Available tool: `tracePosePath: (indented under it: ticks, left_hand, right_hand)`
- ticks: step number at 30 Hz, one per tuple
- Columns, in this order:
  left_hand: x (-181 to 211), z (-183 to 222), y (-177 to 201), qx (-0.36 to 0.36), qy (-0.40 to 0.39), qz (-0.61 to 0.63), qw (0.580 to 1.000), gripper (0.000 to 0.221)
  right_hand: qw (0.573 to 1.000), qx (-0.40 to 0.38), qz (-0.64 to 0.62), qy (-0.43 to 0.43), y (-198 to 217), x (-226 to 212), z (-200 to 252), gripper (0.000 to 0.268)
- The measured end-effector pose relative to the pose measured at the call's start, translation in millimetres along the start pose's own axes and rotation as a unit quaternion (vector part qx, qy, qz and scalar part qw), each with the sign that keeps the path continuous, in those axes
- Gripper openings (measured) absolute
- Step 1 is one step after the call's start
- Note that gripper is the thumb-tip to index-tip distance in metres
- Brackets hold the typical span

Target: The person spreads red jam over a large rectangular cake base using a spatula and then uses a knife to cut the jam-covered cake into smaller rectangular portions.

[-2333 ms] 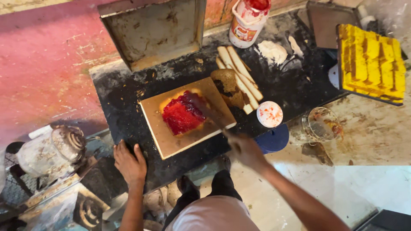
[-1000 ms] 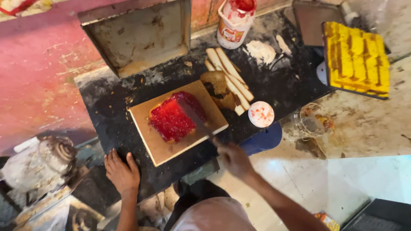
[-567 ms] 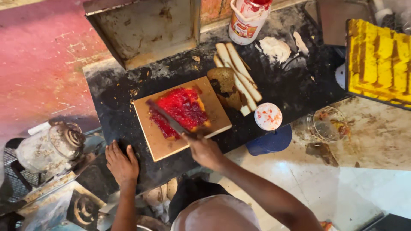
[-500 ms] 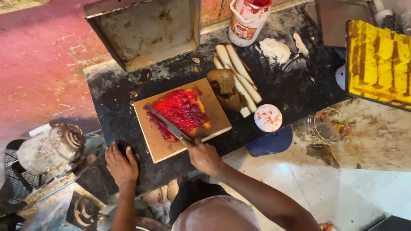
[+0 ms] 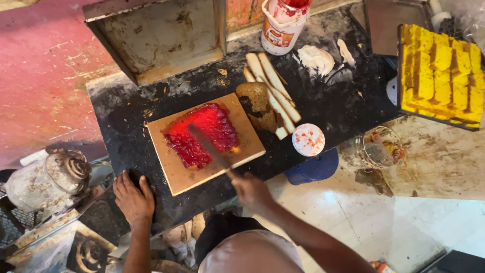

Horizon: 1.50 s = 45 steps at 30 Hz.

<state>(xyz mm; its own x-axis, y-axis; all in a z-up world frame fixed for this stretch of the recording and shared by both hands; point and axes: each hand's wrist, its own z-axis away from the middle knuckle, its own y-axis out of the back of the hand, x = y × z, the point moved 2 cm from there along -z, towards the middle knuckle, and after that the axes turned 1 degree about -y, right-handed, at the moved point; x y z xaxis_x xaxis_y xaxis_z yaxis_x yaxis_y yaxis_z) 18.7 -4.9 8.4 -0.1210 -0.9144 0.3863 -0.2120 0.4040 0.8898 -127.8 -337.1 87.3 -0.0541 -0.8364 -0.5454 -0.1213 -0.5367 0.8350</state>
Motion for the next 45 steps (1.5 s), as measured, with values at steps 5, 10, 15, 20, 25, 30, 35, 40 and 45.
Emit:
tracePosePath:
  ticks: [5,10,15,20,25,30,35,40,45]
  left_hand:
    - [-1,-1,3,0.007,0.002,0.017,1.000,0.064]
    - [-2,2,2,0.010,-0.002,0.000,1.000,0.063]
    - [-1,-1,1,0.013,-0.001,0.008,1.000,0.063]
    - [-1,0,1,0.002,0.012,0.003,1.000,0.063]
    - [1,-4,2,0.006,0.008,0.000,1.000,0.064]
    - [0,-1,-2,0.000,0.017,-0.006,1.000,0.064]
    - [-2,-3,-2,0.000,0.018,-0.011,1.000,0.064]
    - [-3,-2,-2,0.002,0.018,-0.010,1.000,0.064]
    - [-1,-1,-2,0.000,0.028,-0.006,1.000,0.063]
  right_hand:
    - [0.974,-0.059,0.218,-0.018,7,13,-16,0.065]
    - [0.981,0.013,0.176,-0.078,33,38,-20,0.053]
    - [0.994,0.087,-0.042,-0.047,22,16,-5,0.044]
    - [0.992,0.056,-0.062,-0.097,23,28,-25,0.048]
    - [0.990,-0.004,-0.092,-0.109,42,66,-66,0.046]
    - [0.974,-0.197,-0.016,-0.108,0,16,-51,0.039]
    - [0.997,-0.062,-0.031,0.023,-25,-43,-54,0.052]
    - [0.981,-0.151,0.081,-0.092,-4,-8,-46,0.049]
    - [0.999,-0.017,-0.011,-0.041,17,0,-25,0.050]
